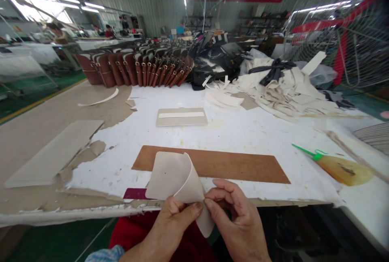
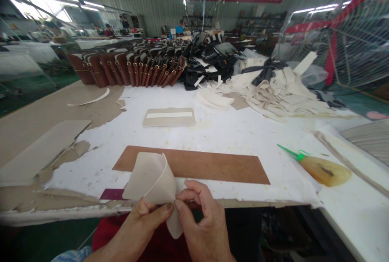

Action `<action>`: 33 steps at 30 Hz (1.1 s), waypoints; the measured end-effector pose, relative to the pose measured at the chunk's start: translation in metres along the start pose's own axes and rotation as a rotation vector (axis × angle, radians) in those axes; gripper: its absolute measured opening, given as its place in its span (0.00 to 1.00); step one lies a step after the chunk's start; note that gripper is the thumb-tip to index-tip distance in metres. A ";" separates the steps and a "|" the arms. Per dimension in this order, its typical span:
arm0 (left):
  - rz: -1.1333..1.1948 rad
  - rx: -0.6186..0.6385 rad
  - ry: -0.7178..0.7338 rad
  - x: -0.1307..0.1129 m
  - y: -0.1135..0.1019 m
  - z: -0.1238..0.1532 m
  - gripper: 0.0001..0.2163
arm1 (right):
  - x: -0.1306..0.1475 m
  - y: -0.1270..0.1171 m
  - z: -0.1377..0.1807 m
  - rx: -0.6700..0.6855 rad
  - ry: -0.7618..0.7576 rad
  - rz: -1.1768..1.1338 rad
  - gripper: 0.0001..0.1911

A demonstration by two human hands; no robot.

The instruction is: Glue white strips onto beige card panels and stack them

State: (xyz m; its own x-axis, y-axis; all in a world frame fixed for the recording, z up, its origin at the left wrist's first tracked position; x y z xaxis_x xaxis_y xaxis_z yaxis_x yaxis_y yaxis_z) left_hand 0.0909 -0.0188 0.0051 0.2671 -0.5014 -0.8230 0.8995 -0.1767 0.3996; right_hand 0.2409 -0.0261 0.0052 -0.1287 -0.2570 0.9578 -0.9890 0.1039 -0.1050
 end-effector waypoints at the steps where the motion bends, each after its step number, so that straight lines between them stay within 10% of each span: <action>1: -0.008 -0.005 -0.001 0.000 0.000 0.000 0.12 | -0.001 0.000 0.000 0.013 -0.006 0.014 0.12; 14: 0.029 -0.069 -0.041 0.005 0.000 -0.001 0.18 | -0.020 -0.010 -0.005 -0.082 0.132 -0.287 0.15; 24: -0.014 -0.018 -0.016 -0.004 0.006 -0.001 0.18 | -0.007 -0.012 -0.007 0.093 -0.275 0.176 0.12; 33: -0.050 -0.045 -0.013 -0.002 0.004 -0.002 0.18 | -0.007 -0.001 -0.015 0.009 -0.090 0.088 0.10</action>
State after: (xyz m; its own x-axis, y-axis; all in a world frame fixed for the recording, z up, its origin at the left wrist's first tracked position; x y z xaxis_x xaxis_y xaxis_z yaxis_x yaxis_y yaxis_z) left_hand 0.0948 -0.0171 0.0074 0.2174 -0.5039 -0.8360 0.9264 -0.1634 0.3394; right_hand 0.2436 -0.0101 0.0027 -0.2209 -0.3321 0.9170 -0.9741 0.1214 -0.1906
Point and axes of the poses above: each hand's wrist, its own z-axis away from the middle knuckle, its own y-axis out of the palm, x = y × z, the point moved 2 cm from there along -z, towards the middle knuckle, and after that the axes turned 10 degrees about -y, right-handed, at the moved point
